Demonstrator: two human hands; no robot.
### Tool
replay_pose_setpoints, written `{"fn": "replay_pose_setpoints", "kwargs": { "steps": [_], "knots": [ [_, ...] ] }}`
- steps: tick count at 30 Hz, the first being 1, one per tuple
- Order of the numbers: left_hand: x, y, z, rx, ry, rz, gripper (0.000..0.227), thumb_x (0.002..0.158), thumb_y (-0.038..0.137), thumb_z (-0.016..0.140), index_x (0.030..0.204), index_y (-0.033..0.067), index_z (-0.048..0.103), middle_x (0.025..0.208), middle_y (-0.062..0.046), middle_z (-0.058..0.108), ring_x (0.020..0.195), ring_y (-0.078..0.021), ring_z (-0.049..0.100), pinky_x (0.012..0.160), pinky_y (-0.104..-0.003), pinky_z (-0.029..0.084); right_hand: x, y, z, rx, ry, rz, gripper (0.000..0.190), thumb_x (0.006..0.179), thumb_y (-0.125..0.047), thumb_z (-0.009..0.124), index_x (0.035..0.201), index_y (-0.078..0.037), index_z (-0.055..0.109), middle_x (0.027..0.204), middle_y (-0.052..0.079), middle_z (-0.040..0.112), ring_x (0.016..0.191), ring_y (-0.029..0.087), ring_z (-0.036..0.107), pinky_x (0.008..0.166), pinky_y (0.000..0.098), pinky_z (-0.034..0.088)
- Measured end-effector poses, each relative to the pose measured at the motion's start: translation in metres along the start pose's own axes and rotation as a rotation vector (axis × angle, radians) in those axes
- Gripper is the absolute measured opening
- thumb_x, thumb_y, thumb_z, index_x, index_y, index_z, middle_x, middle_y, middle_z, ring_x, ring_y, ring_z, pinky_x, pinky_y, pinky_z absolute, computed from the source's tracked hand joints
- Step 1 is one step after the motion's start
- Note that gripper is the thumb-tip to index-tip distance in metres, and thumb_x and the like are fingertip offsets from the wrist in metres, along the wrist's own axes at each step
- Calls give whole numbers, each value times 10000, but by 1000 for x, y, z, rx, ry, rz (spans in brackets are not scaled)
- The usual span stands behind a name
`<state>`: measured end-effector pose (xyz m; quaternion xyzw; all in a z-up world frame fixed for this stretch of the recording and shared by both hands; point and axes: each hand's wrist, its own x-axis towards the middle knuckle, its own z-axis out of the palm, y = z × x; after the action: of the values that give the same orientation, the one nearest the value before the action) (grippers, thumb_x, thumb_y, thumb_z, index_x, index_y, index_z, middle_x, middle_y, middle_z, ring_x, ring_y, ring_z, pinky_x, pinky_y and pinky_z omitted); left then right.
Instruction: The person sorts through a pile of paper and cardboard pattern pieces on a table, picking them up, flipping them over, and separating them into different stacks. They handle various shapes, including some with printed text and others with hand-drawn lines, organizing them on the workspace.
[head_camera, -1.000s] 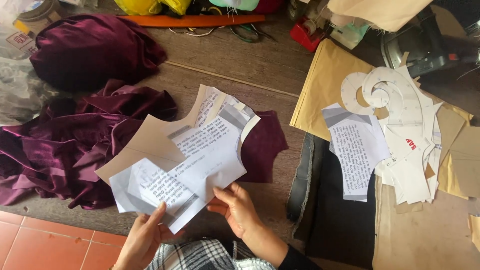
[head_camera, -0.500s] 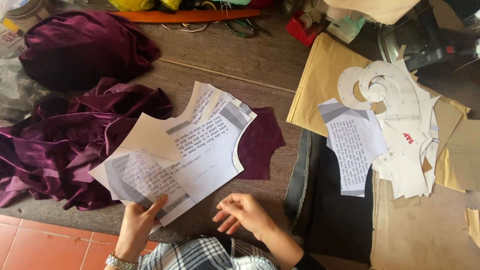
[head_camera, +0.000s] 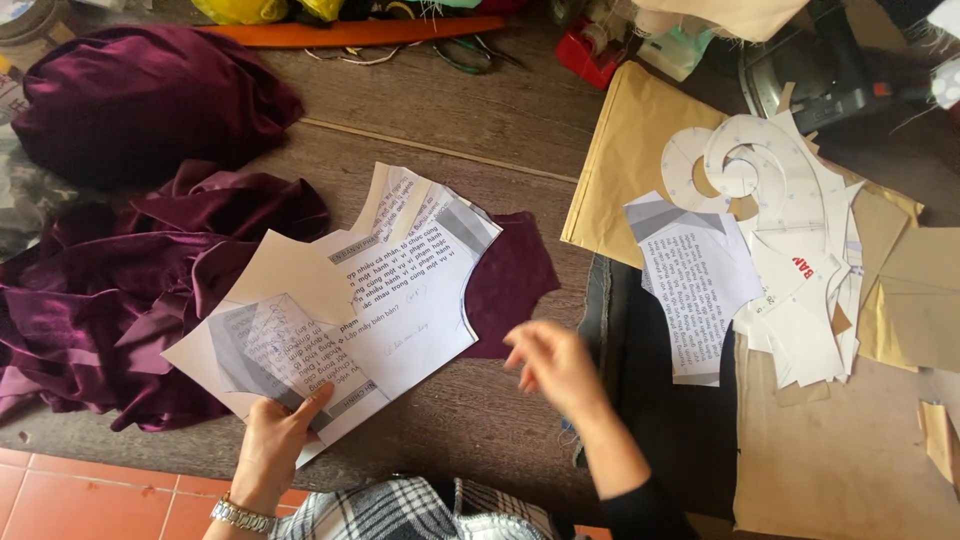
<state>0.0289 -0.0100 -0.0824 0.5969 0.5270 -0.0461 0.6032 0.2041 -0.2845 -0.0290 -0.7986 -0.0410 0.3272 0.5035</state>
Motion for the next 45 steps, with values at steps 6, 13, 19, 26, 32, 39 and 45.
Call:
{"fn": "replay_pose_setpoints", "kwargs": {
  "steps": [6,13,19,26,32,39,45],
  "knots": [
    [7,-8,-1,30,9,34,498,796,236,810,499,36,464,476,-31,389,423,-157,349,413,-339,392,43,-4,-44,-315,151,-185,271,959,-135,500,1163,-92,672,731,42,658,588,116,595,568,254,502],
    [-4,12,8,-37,20,-34,309,814,154,756,849,-151,731,801,-180,717,619,-237,574,515,-364,475,65,-36,-34,-704,-68,-108,483,1001,-173,407,1476,-253,375,430,-16,381,319,100,309,322,279,254],
    [-1,9,5,4,6,-29,326,809,188,776,761,-129,716,719,-158,677,606,-223,545,546,-365,488,83,-41,-25,-807,-87,-92,492,998,-189,365,1485,-254,355,517,78,636,458,209,620,542,375,532],
    [4,2,4,4,6,-19,313,806,180,772,798,-129,725,723,-163,680,586,-226,528,521,-363,459,84,-42,-24,-794,-98,-43,494,1002,-199,357,1488,-287,346,507,66,636,516,189,665,646,355,574],
    [1,4,5,-50,-13,-19,301,800,164,774,799,-132,719,738,-171,691,591,-228,549,512,-351,450,86,-36,-20,-792,-113,-31,500,1003,-204,361,1495,-290,333,514,70,635,498,196,638,630,362,551],
    [14,-13,3,-57,-8,21,306,798,170,800,660,-73,675,631,-109,626,524,-178,468,481,-339,395,89,-35,-13,-801,-131,-48,504,1005,-213,355,1503,-270,305,532,61,652,493,198,646,669,379,558],
    [14,-14,3,11,8,29,442,794,228,813,524,25,529,516,-40,478,462,-153,395,472,-340,399,98,-30,-8,-821,-104,-90,515,1000,-188,359,1506,-255,294,522,59,648,449,217,620,596,405,550]
  ]
}}
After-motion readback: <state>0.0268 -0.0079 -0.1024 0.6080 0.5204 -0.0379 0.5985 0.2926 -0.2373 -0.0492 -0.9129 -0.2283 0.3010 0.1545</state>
